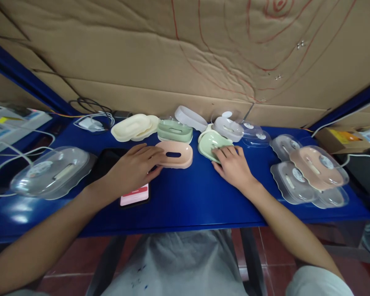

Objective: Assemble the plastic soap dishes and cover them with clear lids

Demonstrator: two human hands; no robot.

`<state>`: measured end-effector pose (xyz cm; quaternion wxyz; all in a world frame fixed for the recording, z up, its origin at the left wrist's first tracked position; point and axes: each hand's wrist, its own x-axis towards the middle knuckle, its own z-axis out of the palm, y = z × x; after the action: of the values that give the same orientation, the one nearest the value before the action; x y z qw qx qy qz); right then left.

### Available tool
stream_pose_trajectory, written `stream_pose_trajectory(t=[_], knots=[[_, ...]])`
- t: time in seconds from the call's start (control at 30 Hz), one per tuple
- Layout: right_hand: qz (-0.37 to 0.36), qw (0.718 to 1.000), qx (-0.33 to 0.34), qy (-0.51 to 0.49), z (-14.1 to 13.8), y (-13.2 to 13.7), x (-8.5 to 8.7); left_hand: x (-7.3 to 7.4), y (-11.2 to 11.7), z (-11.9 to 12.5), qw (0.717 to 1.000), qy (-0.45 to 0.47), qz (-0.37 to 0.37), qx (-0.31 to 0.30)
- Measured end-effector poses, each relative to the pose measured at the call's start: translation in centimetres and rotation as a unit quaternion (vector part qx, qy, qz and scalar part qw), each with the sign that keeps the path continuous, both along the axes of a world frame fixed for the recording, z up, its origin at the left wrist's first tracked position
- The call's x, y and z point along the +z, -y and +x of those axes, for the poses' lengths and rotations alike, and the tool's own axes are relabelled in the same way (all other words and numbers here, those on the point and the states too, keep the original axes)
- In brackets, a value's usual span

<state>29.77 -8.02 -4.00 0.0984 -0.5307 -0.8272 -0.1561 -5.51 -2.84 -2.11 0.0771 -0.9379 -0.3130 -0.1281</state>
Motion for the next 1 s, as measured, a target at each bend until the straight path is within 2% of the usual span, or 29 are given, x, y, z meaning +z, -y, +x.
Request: stream_pose_trajectory(t=[0.23, 0.33, 0.4, 0.5, 0.6, 0.77, 0.87, 1.0], knots=[[-0.114, 0.993, 0.026, -0.027, 0.7, 1.6, 1.6, 0.0, 0.3, 0.5, 1.000, -0.012, -0.021, -0.005], [-0.207, 0.972, 0.082, -0.077, 1.8, 2.4, 3.2, 0.0, 0.3, 0.5, 1.000, -0.012, -0.024, -0.004], [-0.247, 0.956, 0.098, -0.127, 2.7, 2.9, 4.4, 0.1, 0.7, 0.7, 1.000, -0.007, -0.027, -0.013], [-0.206, 0.961, 0.054, -0.178, 3.1, 3.2, 5.2, 0.3, 1.6, 1.3, 0.999, 0.009, -0.028, -0.045], [-0.128, 0.984, 0.011, -0.125, 2.0, 3.0, 4.2, 0.4, 2.6, 2.0, 0.997, 0.023, -0.019, -0.077], [-0.069, 0.997, 0.013, -0.007, -1.5, 2.9, 1.7, 0.8, 3.1, 2.4, 0.994, 0.032, -0.012, -0.108], [-0.048, 0.998, 0.005, 0.029, -2.7, 3.2, 1.3, 1.0, 3.1, 2.3, 0.992, 0.048, 0.005, -0.113], [-0.063, 0.997, 0.043, 0.029, -2.4, 3.3, 1.3, 1.0, 3.3, 2.3, 0.989, 0.067, 0.011, -0.129]])
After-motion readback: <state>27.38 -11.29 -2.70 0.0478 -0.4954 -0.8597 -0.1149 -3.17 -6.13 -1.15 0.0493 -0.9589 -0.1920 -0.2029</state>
